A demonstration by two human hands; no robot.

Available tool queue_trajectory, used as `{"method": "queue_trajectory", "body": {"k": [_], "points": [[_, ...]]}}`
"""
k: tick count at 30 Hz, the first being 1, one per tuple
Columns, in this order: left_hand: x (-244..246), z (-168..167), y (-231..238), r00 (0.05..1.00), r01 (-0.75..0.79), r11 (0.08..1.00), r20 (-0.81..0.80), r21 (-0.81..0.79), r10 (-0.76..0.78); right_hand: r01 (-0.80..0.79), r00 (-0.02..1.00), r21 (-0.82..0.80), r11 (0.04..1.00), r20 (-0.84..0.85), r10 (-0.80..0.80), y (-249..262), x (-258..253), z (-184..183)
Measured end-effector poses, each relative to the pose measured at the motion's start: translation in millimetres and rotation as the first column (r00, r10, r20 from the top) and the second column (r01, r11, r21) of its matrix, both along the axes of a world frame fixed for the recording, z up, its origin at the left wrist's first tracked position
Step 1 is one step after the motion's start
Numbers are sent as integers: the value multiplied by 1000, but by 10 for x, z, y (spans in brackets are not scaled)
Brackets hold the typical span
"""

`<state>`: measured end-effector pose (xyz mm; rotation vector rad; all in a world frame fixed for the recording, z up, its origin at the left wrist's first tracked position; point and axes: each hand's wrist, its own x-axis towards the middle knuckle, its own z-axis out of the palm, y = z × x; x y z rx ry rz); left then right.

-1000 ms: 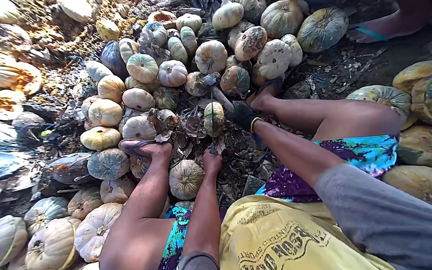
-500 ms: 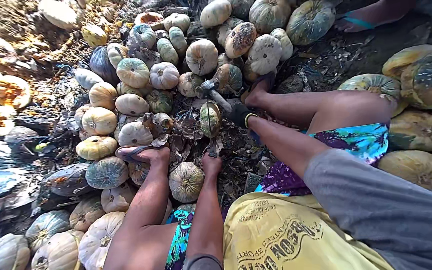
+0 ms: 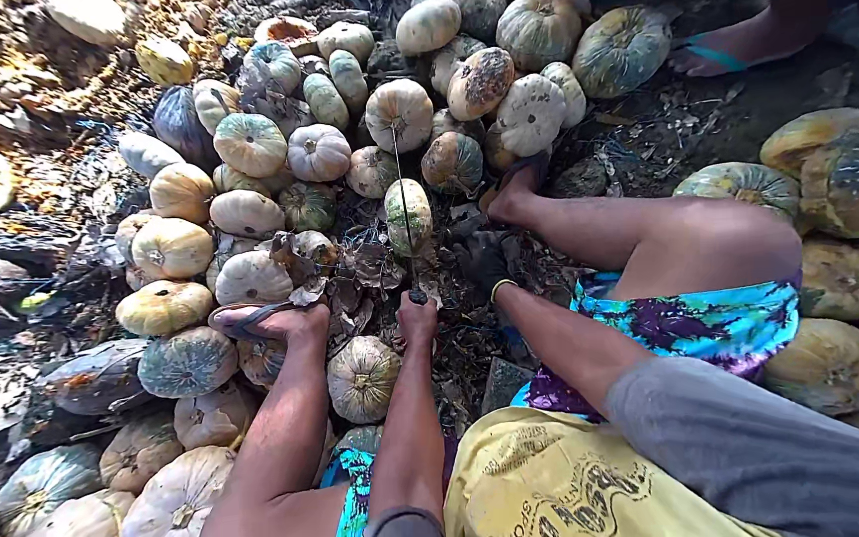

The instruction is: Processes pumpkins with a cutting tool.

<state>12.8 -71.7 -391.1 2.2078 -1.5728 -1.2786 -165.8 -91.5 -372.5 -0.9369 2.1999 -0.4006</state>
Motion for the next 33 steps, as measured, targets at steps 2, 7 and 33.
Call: {"method": "queue_trajectory", "body": {"k": [2,7,33], "points": [[-62,-205,-89,1000,5,1000,-20,0,-5,46,989,-215,975,144,-15,-438,130,143],[-109,-391,-16,993,-39,998,-112,45,44,186,944,-193,963,307,-121,-1365,491,-12],[154,545,1242,999,-9,987,-39,158,15,-383,906,-55,922,172,387,-1264,170,58]]}}
